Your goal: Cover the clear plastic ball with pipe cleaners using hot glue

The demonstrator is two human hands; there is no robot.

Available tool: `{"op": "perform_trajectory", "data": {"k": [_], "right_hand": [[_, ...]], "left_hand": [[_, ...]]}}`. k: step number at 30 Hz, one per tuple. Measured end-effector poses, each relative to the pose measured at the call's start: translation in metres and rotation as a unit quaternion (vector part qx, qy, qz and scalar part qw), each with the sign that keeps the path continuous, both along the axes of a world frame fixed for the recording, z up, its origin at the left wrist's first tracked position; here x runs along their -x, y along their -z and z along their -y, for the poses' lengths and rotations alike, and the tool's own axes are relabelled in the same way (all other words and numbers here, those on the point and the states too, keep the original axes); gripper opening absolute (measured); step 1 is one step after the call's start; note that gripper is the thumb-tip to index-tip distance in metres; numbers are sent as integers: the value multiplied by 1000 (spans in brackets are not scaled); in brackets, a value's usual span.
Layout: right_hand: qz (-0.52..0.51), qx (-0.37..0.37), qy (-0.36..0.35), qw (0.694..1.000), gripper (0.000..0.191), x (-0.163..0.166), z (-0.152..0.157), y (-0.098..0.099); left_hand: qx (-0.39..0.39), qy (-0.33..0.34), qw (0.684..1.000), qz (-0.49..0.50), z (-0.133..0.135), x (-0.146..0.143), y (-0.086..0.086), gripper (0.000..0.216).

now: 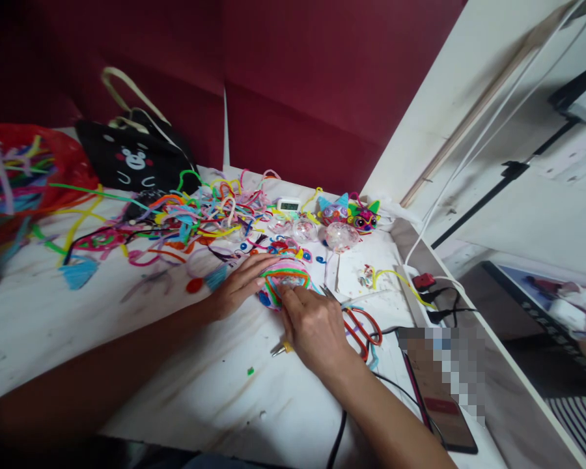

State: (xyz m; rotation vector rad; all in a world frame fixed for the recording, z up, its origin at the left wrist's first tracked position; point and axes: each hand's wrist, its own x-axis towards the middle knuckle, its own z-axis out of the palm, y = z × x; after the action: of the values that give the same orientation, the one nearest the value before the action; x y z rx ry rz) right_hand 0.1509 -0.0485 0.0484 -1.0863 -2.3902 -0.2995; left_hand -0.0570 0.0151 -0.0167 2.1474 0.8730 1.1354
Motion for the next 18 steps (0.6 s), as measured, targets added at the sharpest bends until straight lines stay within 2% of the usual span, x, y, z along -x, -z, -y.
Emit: {"op": "perform_trajectory", "data": {"k": [10,18], "right_hand": [[39,-16,36,998,25,5,1,0],[63,-13,51,997,23,10,2,-3]], "left_hand": [[-5,-6,1000,0,2,-1,-2,44],[-7,-37,999,10,6,-6,-5,42]]}}
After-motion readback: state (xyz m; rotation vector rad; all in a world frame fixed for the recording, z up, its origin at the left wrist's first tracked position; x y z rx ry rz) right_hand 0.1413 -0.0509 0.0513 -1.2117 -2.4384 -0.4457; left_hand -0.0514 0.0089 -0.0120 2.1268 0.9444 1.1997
